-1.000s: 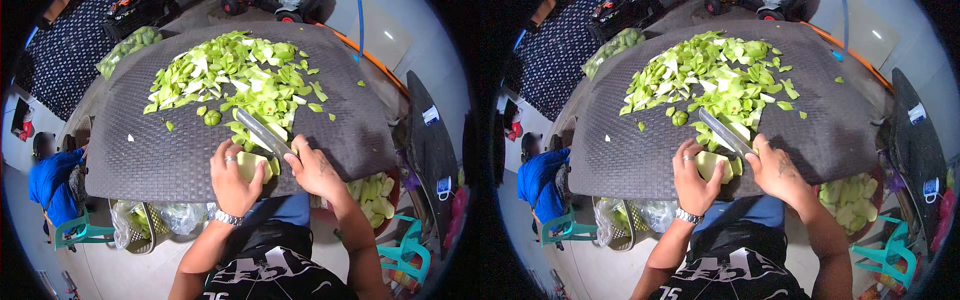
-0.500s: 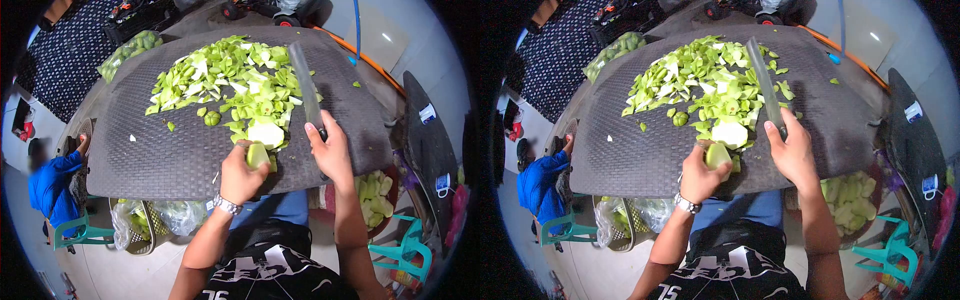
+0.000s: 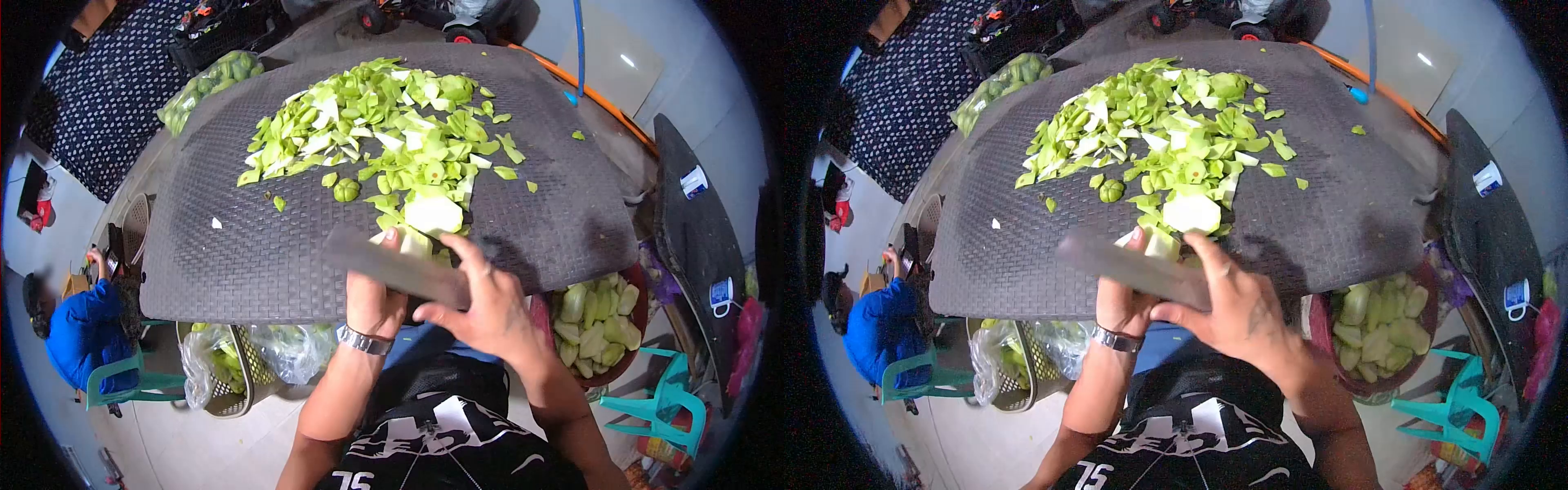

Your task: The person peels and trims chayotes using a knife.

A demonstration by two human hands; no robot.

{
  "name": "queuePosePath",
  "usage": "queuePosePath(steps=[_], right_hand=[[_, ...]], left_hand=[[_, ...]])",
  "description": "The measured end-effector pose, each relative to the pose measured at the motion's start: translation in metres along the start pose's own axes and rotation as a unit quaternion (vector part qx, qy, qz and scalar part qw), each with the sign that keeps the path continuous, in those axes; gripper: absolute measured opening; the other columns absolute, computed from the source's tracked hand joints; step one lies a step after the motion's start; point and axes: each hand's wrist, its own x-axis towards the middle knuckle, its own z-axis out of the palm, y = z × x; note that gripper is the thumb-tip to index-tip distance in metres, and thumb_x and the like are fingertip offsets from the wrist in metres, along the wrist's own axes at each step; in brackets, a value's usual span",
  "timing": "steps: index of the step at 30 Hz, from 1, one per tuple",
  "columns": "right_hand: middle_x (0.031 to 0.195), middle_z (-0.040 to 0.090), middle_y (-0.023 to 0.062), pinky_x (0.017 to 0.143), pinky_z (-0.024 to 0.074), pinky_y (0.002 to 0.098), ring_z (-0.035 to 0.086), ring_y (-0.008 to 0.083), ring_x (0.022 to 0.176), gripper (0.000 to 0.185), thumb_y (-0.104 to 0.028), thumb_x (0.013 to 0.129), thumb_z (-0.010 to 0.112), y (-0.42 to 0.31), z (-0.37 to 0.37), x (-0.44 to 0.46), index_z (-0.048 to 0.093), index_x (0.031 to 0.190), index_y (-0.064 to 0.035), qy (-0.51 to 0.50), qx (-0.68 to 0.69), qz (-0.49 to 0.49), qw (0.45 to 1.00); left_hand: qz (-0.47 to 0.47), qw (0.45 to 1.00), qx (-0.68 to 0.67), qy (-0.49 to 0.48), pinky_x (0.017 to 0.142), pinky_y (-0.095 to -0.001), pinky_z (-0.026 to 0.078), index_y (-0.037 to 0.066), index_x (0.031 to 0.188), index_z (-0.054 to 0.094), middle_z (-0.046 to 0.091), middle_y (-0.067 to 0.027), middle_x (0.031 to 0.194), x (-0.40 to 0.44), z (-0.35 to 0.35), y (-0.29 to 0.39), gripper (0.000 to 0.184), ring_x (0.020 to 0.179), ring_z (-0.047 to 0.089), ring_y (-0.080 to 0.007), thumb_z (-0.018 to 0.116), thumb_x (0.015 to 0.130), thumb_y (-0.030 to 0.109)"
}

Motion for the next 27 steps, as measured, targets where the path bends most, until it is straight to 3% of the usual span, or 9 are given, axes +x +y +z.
queuePosePath(steps=[3, 9, 15, 18, 19, 20, 22, 23, 27], right_hand=[[0.122, 0.067, 0.0305, 0.073, 0.0615, 0.0484, 0.074, 0.0447, 0.092, 0.106, -0.055, 0.084, 0.081, 0.0, 0.015, -0.007, 0.029, 0.156, 0.0024, -0.022, -0.03, -0.033, 0.999], [0.116, 0.068, 0.0298, 0.065, 0.0604, 0.0519, 0.074, 0.0468, 0.084, 0.1, -0.063, 0.088, 0.073, 0.0, 0.025, -0.006, 0.034, 0.152, 0.0029, -0.009, -0.059, -0.042, 0.997], [0.101, 0.071, 0.0272, 0.064, 0.0581, 0.0537, 0.072, 0.0474, 0.082, 0.063, -0.055, 0.097, 0.066, 0.008, 0.029, -0.001, 0.053, 0.128, -0.0016, 0.008, -0.024, -0.01, 1.0], [0.095, 0.071, 0.0263, 0.068, 0.0559, 0.0537, 0.07, 0.049, 0.084, 0.05, -0.047, 0.103, 0.062, 0.012, 0.03, 0.003, 0.054, 0.122, -0.0022, 0.032, 0.023, 0.028, 0.999], [0.092, 0.069, 0.0267, 0.075, 0.0533, 0.0538, 0.068, 0.0515, 0.089, 0.046, -0.046, 0.106, 0.056, 0.008, 0.024, 0.01, 0.054, 0.12, -0.002, 0.008, 0.118, 0.128, 0.985], [0.092, 0.07, 0.0277, 0.08, 0.0517, 0.0553, 0.066, 0.054, 0.094, 0.044, -0.044, 0.108, 0.052, 0.012, 0.02, 0.017, 0.053, 0.121, -0.0028, 0.006, 0.172, 0.211, 0.962], [0.096, 0.071, 0.0298, 0.084, 0.0505, 0.0585, 0.066, 0.0541, 0.098, 0.042, -0.043, 0.108, 0.05, 0.035, 0.011, 0.032, 0.053, 0.123, -0.0034, -0.01, 0.148, 0.257, 0.955], [0.098, 0.071, 0.0312, 0.086, 0.0499, 0.06, 0.066, 0.0543, 0.1, 0.041, -0.041, 0.109, 0.049, 0.046, 0.007, 0.039, 0.052, 0.124, -0.0034, -0.012, 0.126, 0.267, 0.955], [0.081, 0.07, 0.0264, 0.066, 0.0545, 0.0524, 0.069, 0.0428, 0.07, 0.045, -0.042, 0.109, 0.05, 0.057, -0.016, 0.072, 0.054, 0.12, 0.0012, 0.021, 0.032, 0.291, 0.956]], left_hand=[[-0.028, 0.999, -0.034, -0.025, 0.089, -0.0391, 0.058, 0.007, 0.125, 0.064, 0.072, -0.0076, 0.116, -0.015, 0.009, 0.0, 0.045, 0.1, 0.071, -0.022, 0.07, 0.1, 0.043], [-0.022, 0.998, -0.055, 0.005, 0.089, -0.0377, 0.057, 0.007, 0.123, 0.064, 0.071, -0.0063, 0.113, -0.022, 0.006, -0.007, 0.04, 0.1, 0.07, -0.0206, 0.07, 0.1, 0.039], [0.081, 0.993, -0.052, 0.068, 0.082, -0.0339, 0.056, 0.006, 0.113, 0.063, 0.07, -0.0052, 0.105, -0.033, 0.019, -0.014, 0.016, 0.096, 0.069, -0.0167, 0.066, 0.104, 0.02], [0.049, 0.996, -0.056, 0.04, 0.082, -0.0336, 0.056, 0.007, 0.11, 0.063, 0.07, -0.0045, 0.103, -0.031, 0.011, -0.011, 0.011, 0.095, 0.069, -0.0162, 0.064, 0.104, 0.017], [0.042, 0.997, -0.046, 0.049, 0.083, -0.0337, 0.056, 0.007, 0.109, 0.063, 0.07, -0.0052, 0.103, -0.032, 0.015, -0.007, 0.012, 0.095, 0.069, -0.0166, 0.064, 0.104, 0.019], [0.029, 0.995, -0.074, 0.052, 0.084, -0.0373, 0.056, 0.007, 0.109, 0.063, 0.07, -0.0063, 0.103, -0.03, 0.014, -0.004, 0.016, 0.093, 0.069, -0.0186, 0.064, 0.104, 0.023], [-0.001, 0.99, -0.128, 0.066, 0.087, -0.0445, 0.056, 0.007, 0.108, 0.065, 0.072, -0.0086, 0.103, -0.03, 0.004, 0.002, 0.024, 0.091, 0.07, -0.0226, 0.064, 0.103, 0.03], [-0.033, 0.983, -0.172, 0.046, 0.09, -0.0509, 0.056, 0.006, 0.106, 0.064, 0.071, -0.0145, 0.108, -0.027, -0.004, 0.007, 0.032, 0.099, 0.07, -0.0306, 0.062, 0.103, 0.037], [-0.074, 0.958, -0.277, -0.024, 0.098, -0.0583, 0.053, 0.002, 0.116, 0.061, 0.065, -0.0259, 0.124, -0.027, -0.001, 0.022, 0.042, 0.116, 0.062, -0.0437, 0.059, 0.102, 0.041]])
